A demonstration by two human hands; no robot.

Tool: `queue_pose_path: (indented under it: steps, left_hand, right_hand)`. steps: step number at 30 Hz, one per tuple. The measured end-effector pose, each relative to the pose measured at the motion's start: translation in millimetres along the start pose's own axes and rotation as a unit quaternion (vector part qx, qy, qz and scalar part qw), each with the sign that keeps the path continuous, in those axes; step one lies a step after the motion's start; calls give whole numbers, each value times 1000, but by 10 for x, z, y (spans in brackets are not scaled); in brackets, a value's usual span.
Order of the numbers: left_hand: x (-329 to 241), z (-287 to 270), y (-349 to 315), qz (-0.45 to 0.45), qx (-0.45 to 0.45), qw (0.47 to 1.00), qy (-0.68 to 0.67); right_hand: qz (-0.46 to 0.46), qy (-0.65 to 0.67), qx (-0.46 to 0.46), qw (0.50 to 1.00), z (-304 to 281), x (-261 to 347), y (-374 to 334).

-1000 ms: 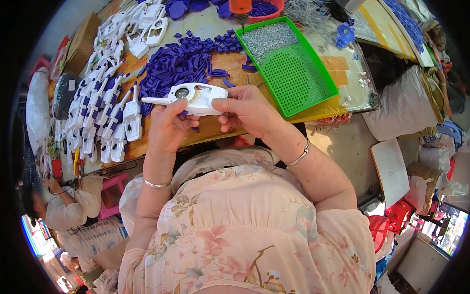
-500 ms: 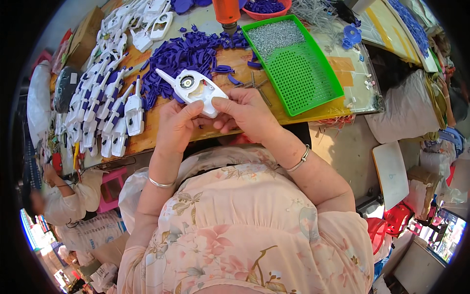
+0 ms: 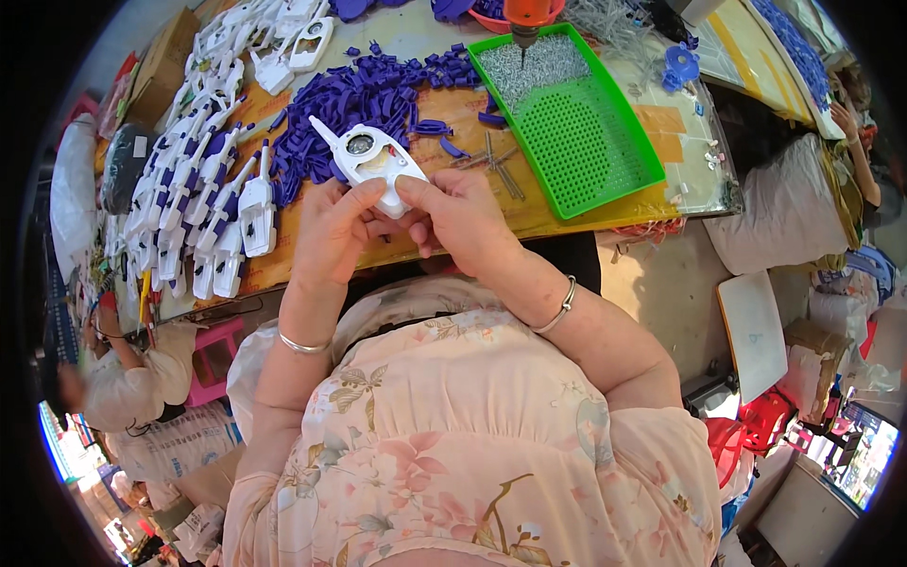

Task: Assembling the internal components and housing of a toy walkie-talkie.

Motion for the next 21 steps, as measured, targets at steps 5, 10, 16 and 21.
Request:
queue_pose_path:
  steps: [5, 10, 16, 21]
  left_hand:
    - [95, 15, -31, 4, -29, 1000, 7]
    - [67, -23, 21, 33, -14, 999, 30]
    - [-82, 9, -52, 60, -15, 991, 118]
    - [-56, 20, -157, 118, 40, 984, 129]
  right_hand:
    - [-20, 15, -16, 1000, -16, 50, 16]
    - [10, -30, 5, 999, -20, 59, 28]
    - [-57, -133, 10, 989, -13, 143, 2]
    - [-149, -204, 55, 966, 60, 402, -88]
Point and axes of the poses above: each hand's wrist, its own y-axis towards the middle knuckle, its own z-axis out of the palm, x = y × z, the point moved 7 cm from there along y, towards the middle knuckle, and after that the axes turned 11 degrees about x, right-handed, at the moved point
